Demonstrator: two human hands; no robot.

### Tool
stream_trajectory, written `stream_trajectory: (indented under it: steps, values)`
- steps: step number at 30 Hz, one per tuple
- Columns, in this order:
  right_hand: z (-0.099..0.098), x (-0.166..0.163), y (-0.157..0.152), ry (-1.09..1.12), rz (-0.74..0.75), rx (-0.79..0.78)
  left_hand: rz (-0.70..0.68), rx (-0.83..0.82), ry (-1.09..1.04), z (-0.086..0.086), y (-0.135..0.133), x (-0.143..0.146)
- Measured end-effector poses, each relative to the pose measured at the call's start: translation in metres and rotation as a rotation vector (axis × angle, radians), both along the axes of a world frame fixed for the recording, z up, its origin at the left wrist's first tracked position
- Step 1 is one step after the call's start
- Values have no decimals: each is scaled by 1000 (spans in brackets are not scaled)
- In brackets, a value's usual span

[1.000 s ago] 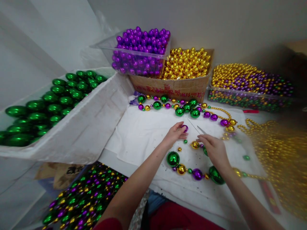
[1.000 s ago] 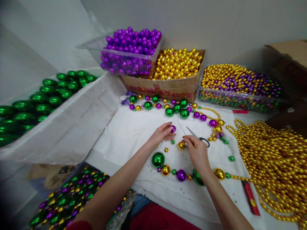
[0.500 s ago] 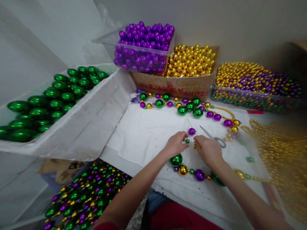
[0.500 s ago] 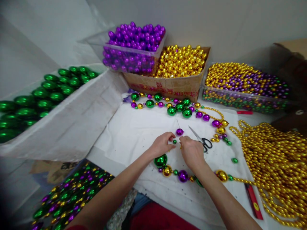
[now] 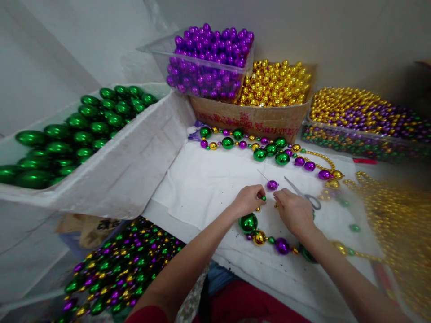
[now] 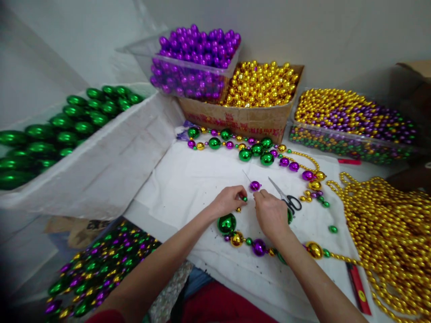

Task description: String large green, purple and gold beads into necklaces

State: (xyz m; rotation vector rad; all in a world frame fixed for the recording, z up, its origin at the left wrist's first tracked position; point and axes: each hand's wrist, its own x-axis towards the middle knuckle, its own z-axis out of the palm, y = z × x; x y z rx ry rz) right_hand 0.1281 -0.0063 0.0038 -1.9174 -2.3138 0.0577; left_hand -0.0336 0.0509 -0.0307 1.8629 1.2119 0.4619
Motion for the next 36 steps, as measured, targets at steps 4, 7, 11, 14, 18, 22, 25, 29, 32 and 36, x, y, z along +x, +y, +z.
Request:
stream_trajectory:
  steps: [4, 7, 11, 14, 18, 22, 25, 29, 32, 36]
  values:
    - [1, 3, 2, 75, -11, -25, 4, -127, -153, -3, 2, -9]
    - [2, 2, 2, 139, 9, -61, -9, -237, -281, -4, 0, -15]
    - [0, -3, 2, 204, 18, -98, 43, -554, -603, -1, -5, -22]
    - [-2, -4, 3, 241, 15, -116, 78, -647, -716, 1, -7, -25]
    - [-5, 0, 6, 288, -1, -128, 107, -634, -748, 1, -6, -25]
    - [-7, 7, 9, 344, -19, -137, 128, -616, -742, 4, -4, -23]
    - [-8, 9, 10, 388, -31, -139, 135, -615, -733, 7, -4, -21]
    - [-8, 5, 10, 444, -47, -128, 152, -606, -709, 11, -3, -18]
    - [-8, 1, 10, 494, -67, -110, 150, -594, -695, 13, -3, -17]
    - [-8, 2, 12, 593, -94, -104, 152, -588, -686, 14, -3, -17]
